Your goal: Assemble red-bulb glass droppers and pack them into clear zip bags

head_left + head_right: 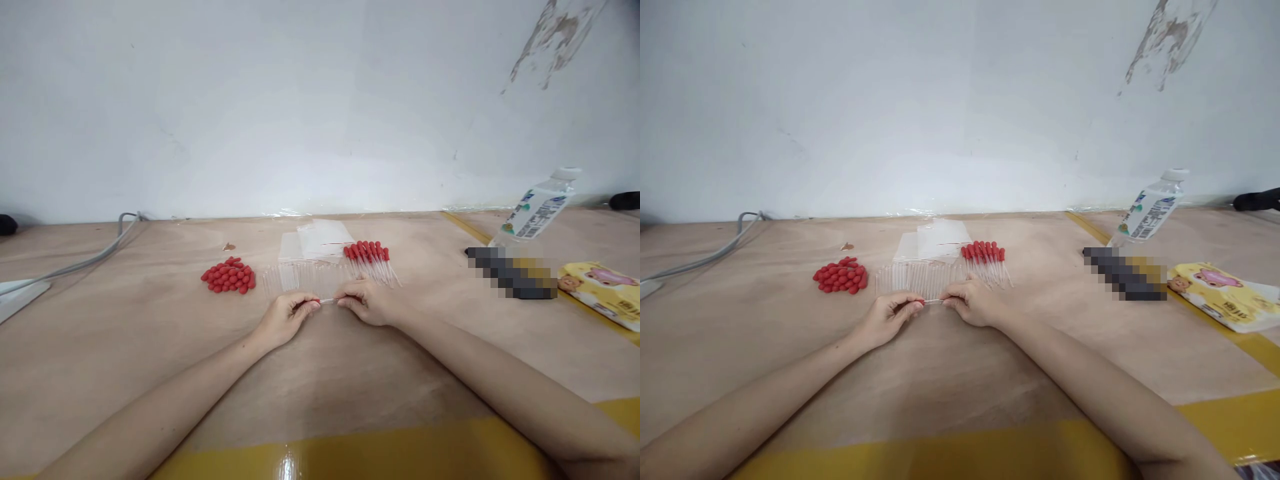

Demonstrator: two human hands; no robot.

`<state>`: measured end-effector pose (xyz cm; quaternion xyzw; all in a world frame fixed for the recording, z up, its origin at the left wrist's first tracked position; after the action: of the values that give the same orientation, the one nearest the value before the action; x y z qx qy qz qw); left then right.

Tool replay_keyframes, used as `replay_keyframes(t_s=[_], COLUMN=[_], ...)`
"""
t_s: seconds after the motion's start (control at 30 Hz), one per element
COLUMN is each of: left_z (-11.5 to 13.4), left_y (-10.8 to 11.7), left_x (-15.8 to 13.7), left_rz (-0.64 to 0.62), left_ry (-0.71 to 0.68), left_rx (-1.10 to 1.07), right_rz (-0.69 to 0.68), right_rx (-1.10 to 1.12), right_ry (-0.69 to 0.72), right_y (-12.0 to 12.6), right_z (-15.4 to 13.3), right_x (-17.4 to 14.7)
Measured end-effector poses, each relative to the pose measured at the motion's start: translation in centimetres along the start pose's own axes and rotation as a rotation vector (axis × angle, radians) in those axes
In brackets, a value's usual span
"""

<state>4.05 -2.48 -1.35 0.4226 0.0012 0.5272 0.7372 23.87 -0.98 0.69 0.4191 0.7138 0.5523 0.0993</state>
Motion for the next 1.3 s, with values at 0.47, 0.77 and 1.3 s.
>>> replay_keyframes(t_s=[0.47,0.77,1.3], left_z=[0.3,0.2,0.3], left_y=[0.6,0.5,0.3], left_x=[0.3,0.1,0.0], left_rz=[0.035,0.003,-0.069], left_ry=[-0.087,-0.102,-0.171], left_rx=[0.058,0.076,0.126], right_rz=[0.167,0.232,0.065], right_rx=[-0.122,-0.117,-0.137], right_ry=[0.034,0.084,0.016], right_y=[-0.3,-1.8,-3.1], right_z=[-0.5,-0.3,-0.7], right_x=[-0.9,-1.0,0.0])
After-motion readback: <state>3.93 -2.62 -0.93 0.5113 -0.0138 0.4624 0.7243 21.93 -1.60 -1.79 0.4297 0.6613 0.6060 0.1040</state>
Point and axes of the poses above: each hand's wrist, its own x-axis towards the middle knuckle, its own y-axis out of the back of the hand, z = x × y, the point moved 2 cm from there along x, towards the middle knuckle, and after that the axes turned 6 degrees about -y, right-handed, at the moved point
